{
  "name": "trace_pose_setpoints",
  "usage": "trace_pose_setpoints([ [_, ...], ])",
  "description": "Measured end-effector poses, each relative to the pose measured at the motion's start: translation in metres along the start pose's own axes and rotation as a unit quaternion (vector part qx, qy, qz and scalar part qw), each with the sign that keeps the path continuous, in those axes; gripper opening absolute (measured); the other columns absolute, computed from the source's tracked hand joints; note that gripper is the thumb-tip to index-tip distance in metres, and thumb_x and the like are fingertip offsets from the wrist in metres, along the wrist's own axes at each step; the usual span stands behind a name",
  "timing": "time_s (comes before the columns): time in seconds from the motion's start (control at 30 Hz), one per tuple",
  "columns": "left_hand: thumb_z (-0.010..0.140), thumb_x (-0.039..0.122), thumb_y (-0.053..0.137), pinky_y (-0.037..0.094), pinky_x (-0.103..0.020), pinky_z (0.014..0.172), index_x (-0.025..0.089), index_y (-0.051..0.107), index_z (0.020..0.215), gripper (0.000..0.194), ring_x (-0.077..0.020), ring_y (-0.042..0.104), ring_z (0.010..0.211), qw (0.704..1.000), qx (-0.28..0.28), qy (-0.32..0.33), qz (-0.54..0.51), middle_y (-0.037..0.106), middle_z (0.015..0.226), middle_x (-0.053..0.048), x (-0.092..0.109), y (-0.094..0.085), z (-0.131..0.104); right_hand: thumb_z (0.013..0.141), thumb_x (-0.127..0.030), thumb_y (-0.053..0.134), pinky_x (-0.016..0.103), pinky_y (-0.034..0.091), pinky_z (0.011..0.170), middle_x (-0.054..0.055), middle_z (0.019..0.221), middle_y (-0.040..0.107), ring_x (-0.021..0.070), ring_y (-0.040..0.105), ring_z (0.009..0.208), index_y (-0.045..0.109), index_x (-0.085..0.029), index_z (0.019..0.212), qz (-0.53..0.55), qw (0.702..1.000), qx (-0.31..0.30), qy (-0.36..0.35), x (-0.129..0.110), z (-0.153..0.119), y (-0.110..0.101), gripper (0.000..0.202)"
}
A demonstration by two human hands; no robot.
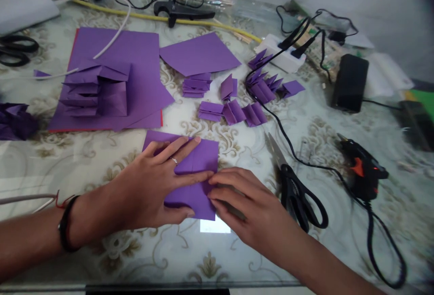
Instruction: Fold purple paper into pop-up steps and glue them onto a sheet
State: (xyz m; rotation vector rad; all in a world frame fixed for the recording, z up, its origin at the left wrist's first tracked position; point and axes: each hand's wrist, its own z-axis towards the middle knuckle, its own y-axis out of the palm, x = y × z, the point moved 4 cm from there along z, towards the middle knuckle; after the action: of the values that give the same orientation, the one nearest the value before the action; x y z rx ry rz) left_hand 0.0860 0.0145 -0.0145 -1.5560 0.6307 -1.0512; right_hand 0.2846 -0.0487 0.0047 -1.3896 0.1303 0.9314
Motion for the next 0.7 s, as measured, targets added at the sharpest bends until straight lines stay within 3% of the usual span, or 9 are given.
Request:
trace_pose_setpoints([
  [0.2,0.091,0.063,0.078,0.044,-0.064,0.113,0.044,0.048,0.165,0.082,-0.0492,0.041,0.157,1.000,0.023,0.007,-0.002,0.023,0.183,-0.012,0.000,0.001,-0.002,0.104,-0.008,0.059,0.046,0.064,0.093,0.008,0.108,0.078,0.0254,0.074,0.103,0.072,-0.025,0.107,-0.046,0.998,0.036,0.016,0.020,0.011,-0.012,0.022],
  [0.33,0.092,0.061,0.078,0.044,-0.063,0.113,0.045,0.049,0.164,0.080,-0.0485,0.038,0.160,1.000,0.025,0.003,-0.009,0.023,0.184,-0.010,-0.001,0.001,-0.004,0.104,-0.011,0.059,0.044,0.062,0.093,0.009,0.107,0.078,0.0255,0.076,0.101,0.072,-0.024,0.107,-0.114,0.988,0.083,0.058,0.040,0.008,-0.037,0.019],
  [0.5,0.098,0.054,0.071,0.033,-0.066,0.126,0.033,0.050,0.165,0.074,-0.0429,0.030,0.166,0.999,0.014,0.034,-0.025,0.022,0.183,-0.013,0.001,-0.002,-0.003,0.102,-0.025,0.058,0.044,0.059,0.077,0.009,0.095,0.080,0.0283,0.077,0.080,0.072,-0.024,0.099,-0.246,0.938,0.122,0.212,0.083,-0.019,-0.088,0.014],
  [0.6,0.101,0.046,0.067,0.025,-0.062,0.132,0.028,0.050,0.165,0.068,-0.0375,0.027,0.168,0.997,0.007,0.065,-0.042,0.024,0.183,-0.012,0.002,-0.003,-0.002,0.098,-0.044,0.065,0.045,0.056,0.067,0.009,0.080,0.080,0.0338,0.077,0.073,0.071,-0.025,0.089,-0.301,0.885,0.053,0.351,0.120,-0.042,-0.107,0.021],
  [0.7,0.104,0.037,0.062,0.021,-0.060,0.135,0.032,0.048,0.165,0.063,-0.0330,0.027,0.168,0.993,-0.009,0.099,-0.061,0.025,0.183,-0.007,0.004,0.000,-0.001,0.093,-0.054,0.071,0.046,0.054,0.063,0.013,0.077,0.080,0.0391,0.077,0.074,0.071,-0.023,0.088,-0.312,0.867,0.016,0.387,0.143,-0.054,-0.112,0.032],
])
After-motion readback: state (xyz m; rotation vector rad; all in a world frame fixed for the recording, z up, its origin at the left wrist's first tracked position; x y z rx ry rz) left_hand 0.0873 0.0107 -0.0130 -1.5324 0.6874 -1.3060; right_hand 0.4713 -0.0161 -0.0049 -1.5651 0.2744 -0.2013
